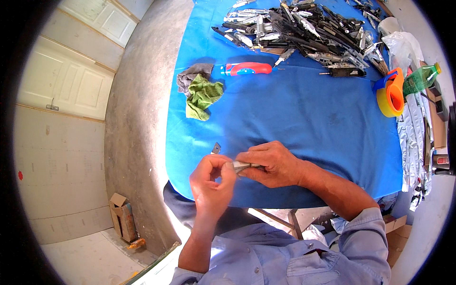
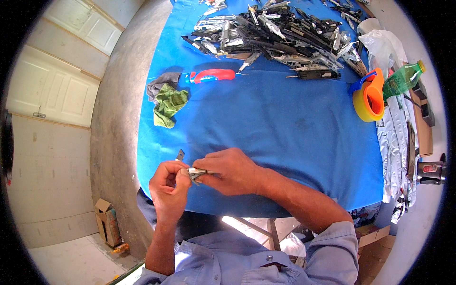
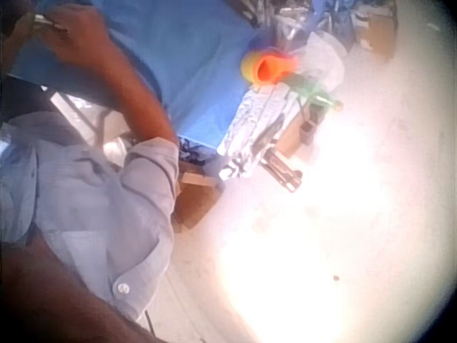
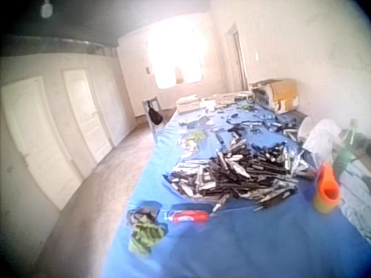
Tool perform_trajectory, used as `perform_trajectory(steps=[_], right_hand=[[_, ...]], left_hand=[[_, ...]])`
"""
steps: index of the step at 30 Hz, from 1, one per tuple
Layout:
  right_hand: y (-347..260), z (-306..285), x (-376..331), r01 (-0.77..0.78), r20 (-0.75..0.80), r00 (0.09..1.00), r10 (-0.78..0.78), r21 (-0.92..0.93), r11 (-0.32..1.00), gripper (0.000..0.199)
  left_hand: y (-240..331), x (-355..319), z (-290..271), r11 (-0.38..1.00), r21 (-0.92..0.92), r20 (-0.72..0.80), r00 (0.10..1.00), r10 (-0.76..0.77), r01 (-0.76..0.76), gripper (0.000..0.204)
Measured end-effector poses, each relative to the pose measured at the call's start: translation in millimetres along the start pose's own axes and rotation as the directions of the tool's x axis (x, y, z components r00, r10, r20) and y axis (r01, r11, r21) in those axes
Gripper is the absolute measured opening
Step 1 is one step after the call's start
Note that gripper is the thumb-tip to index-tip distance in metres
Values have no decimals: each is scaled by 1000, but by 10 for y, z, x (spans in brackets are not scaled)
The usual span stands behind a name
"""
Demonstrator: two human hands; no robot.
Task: The person picks up a metal handle and uses pliers to insert and secure a small metal blade into it before wiping the assembled tool with a cloth.
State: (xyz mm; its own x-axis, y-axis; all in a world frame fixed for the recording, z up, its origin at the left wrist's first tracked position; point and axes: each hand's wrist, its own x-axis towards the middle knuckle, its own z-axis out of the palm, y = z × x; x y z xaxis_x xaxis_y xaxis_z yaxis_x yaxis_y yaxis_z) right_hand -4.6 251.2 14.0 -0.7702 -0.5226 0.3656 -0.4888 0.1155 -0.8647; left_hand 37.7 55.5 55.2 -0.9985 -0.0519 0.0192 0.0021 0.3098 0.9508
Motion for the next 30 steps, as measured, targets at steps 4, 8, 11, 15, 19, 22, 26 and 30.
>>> perform_trajectory(steps=[4, 8, 11, 15, 19, 22, 26, 30], right_hand=[[10, 15, -3, 17, -10, 1000, -17, 3, 1000, 23], [-19, -6, 6, -3, 11, 1000, 3, 17, 1000, 22], [-26, -16, 6, -21, 11, 1000, 21, 25, 999, 21], [0, 11, 3, -61, 45, 997, 61, 11, 998, 20], [-2, 22, 11, -46, 23, 999, 46, -6, 999, 20], [-13, 20, 12, -57, 32, 998, 58, -30, 998, 20], [-17, 38, 5, -56, 23, 998, 57, -45, 997, 20], [-19, 41, -3, -35, 19, 999, 37, -110, 993, 20]], left_hand=[[-43, -26, 18, 999, 1, -25, 999, 41, -41, 4], [-94, -34, 6, 997, -45, -24, 998, 64, -65, 4], [-12, -14, -69, 990, -107, 48, 995, -87, 92, 7], [22, 5, -207, 993, -49, 99, 990, -100, 106, 13], [82, 30, -249, 995, 99, 67, 998, -18, 12, 14], [133, 40, -235, 964, 246, 100, 992, 81, -104, 12], [225, 26, -194, 917, 356, 112, 982, 151, -181, 11], [216, 41, -198, 834, 459, 173, 952, 253, -305, 10]])
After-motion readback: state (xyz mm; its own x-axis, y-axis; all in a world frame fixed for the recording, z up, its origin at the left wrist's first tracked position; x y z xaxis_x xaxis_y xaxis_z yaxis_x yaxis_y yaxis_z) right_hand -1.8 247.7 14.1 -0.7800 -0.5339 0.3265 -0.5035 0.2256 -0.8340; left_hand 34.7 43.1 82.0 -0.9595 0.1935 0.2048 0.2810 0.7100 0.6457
